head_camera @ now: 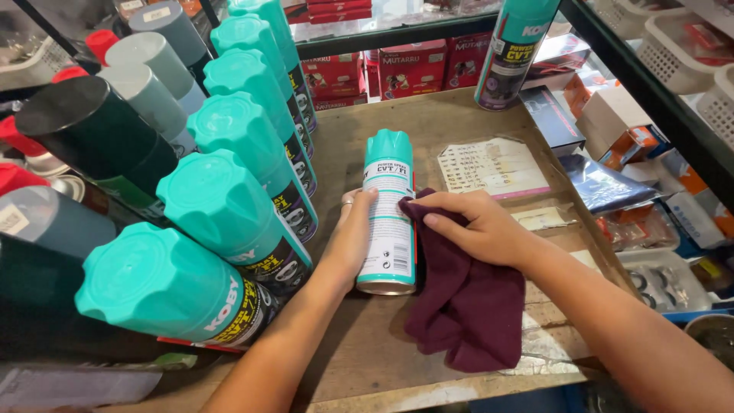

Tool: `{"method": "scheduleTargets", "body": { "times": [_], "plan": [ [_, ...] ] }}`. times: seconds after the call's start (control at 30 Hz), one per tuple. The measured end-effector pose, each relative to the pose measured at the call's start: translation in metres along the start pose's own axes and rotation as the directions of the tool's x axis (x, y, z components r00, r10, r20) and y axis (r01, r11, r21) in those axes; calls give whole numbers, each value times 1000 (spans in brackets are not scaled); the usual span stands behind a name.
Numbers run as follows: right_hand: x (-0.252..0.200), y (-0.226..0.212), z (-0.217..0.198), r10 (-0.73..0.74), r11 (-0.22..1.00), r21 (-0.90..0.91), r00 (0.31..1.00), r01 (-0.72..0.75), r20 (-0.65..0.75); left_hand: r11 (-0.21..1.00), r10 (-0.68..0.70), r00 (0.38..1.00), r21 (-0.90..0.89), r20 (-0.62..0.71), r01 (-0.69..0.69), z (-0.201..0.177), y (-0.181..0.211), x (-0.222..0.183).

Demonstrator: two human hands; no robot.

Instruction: Wiping down spray paint cans with a cloth.

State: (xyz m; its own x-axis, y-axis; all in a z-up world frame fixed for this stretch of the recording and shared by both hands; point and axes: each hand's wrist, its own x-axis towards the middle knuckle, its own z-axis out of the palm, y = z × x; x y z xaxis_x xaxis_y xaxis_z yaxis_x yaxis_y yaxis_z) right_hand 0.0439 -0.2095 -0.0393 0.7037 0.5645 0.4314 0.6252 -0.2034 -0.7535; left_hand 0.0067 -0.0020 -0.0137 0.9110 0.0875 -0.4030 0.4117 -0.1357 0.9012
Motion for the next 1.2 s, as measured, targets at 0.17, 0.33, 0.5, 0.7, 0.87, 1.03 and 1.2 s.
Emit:
{"method": "scheduleTargets", "body": {
  "times": [0.17, 0.33, 0.5, 0.7, 0.87, 1.03, 1.2],
  "plan": [
    [-2, -2, 1, 74, 997, -11, 997, -74, -4, 925, 184, 980, -350, 77, -146, -2, -22, 14],
    [1, -2, 2, 94, 995, -25, 994, -95, -47, 996, -24, 998, 87, 54, 19, 2, 10, -21],
    [2, -4, 0, 127, 990, -59, 989, -131, -70, 995, -44, 998, 86, 42, 40, 5, 8, -19],
    [3, -8, 2, 139, 985, -98, 989, -143, -41, 999, -43, 998, 24, 42, 42, 5, 15, -26],
    [2, -12, 2, 164, 976, -142, 986, -165, -17, 999, -32, 998, -11, 57, 33, 4, 16, -28],
    [1, -17, 7, 73, 955, -281, 992, -99, -100, 999, -38, 997, 18, 66, 37, 2, 20, -34],
    [1, -15, 9, -22, 910, -408, 978, -66, -208, 999, -33, 997, 25, 67, 31, 3, 21, -36]
  ]
}}
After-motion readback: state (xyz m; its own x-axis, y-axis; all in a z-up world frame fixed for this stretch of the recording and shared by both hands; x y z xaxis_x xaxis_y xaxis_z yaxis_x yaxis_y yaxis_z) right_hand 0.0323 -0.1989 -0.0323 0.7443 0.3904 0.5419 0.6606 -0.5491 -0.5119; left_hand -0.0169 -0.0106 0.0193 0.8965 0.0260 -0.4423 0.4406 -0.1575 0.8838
